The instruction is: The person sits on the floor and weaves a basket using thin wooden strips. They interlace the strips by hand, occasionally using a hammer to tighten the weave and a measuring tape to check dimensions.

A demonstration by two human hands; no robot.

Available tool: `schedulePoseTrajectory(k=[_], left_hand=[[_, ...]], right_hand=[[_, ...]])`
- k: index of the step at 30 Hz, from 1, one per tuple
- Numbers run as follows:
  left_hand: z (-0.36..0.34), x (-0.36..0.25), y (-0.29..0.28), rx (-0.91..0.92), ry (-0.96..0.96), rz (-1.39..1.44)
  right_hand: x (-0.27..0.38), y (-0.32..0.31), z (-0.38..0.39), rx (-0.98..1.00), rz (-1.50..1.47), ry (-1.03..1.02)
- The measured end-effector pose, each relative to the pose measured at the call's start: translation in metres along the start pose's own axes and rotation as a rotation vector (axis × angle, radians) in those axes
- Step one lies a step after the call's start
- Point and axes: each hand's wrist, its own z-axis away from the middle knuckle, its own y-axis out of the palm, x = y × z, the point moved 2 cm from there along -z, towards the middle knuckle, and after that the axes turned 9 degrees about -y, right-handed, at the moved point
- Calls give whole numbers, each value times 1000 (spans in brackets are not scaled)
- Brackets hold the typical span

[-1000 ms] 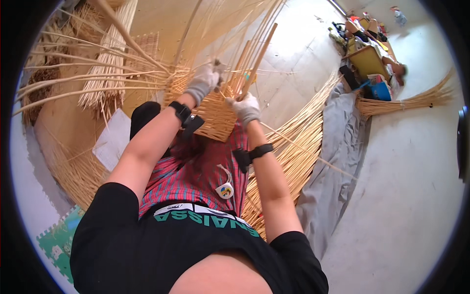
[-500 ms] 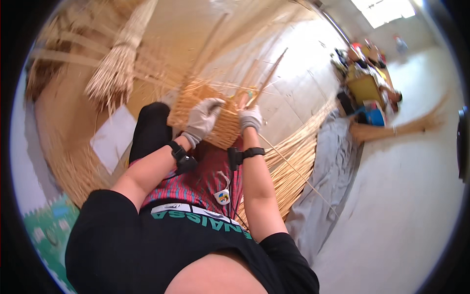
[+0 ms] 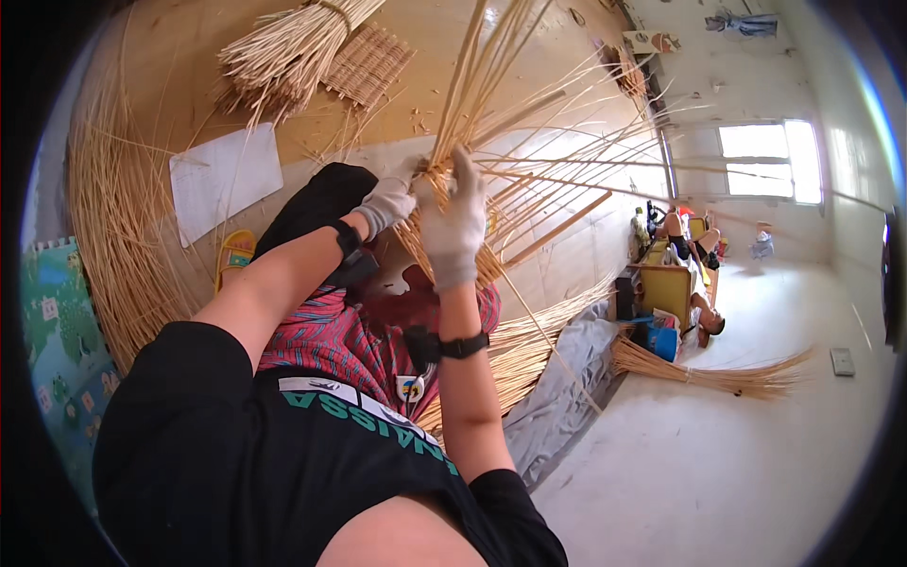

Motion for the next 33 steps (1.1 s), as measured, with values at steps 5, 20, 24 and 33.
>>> schedulePoseTrajectory(k=[5,20,24,33], left_hand=[[-7,41,21,-109,-27,-204],[-91,-11,-43,479,-618,609],[-99,-15,-6,490,-494,742],[-91,-9,-5,540,-488,783]], right_hand=[[27,14,-63,-35,323,-151],[23,-4,16,-44,-457,163],[23,-23,26,51,-386,191],[-183,-1,159,-606,-971,1031]])
